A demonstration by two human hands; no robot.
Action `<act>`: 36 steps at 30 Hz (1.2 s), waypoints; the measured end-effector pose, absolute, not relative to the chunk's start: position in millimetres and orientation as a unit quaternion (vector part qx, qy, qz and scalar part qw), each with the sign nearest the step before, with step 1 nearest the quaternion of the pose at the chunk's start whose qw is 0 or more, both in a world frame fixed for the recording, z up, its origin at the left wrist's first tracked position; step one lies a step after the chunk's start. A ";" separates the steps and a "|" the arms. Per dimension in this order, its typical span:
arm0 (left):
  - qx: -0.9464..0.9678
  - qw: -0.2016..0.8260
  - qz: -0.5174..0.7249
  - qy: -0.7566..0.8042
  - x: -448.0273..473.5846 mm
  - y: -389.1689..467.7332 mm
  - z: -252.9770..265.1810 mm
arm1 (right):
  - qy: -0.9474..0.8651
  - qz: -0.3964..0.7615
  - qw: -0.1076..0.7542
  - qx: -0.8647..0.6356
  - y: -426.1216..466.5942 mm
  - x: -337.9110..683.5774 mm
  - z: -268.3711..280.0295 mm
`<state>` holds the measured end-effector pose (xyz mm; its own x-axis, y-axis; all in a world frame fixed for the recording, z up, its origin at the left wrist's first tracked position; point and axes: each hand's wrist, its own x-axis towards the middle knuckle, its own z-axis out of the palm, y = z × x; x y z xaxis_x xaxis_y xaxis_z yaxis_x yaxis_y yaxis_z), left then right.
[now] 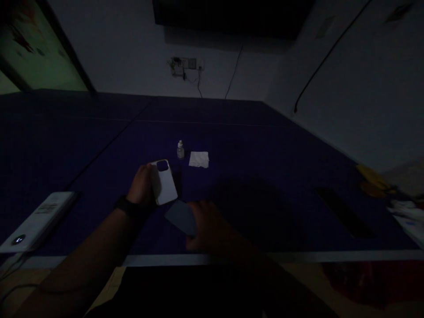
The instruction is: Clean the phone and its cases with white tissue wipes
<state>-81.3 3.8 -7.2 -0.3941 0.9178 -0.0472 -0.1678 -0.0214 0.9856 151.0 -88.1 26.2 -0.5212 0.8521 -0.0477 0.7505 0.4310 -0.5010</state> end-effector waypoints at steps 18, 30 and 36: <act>0.496 0.390 0.474 0.613 -84.8 3.6 -7.9 | -0.579 0.641 0.154 -0.480 -33.3 198.6 23.6; 0.855 0.258 0.305 0.331 -73.5 -28.5 18.3 | -0.577 0.669 0.158 -0.441 -1.7 196.6 42.2; 0.834 0.288 0.304 0.358 -55.7 -39.4 19.2 | -0.559 0.672 0.241 -0.422 -13.3 200.6 41.5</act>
<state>-55.7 -39.4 19.2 0.5582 0.7730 0.3013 0.4228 -0.5775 0.6984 200.6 -13.3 41.5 -0.5274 0.7955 -0.2985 0.1484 -0.2596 -0.9542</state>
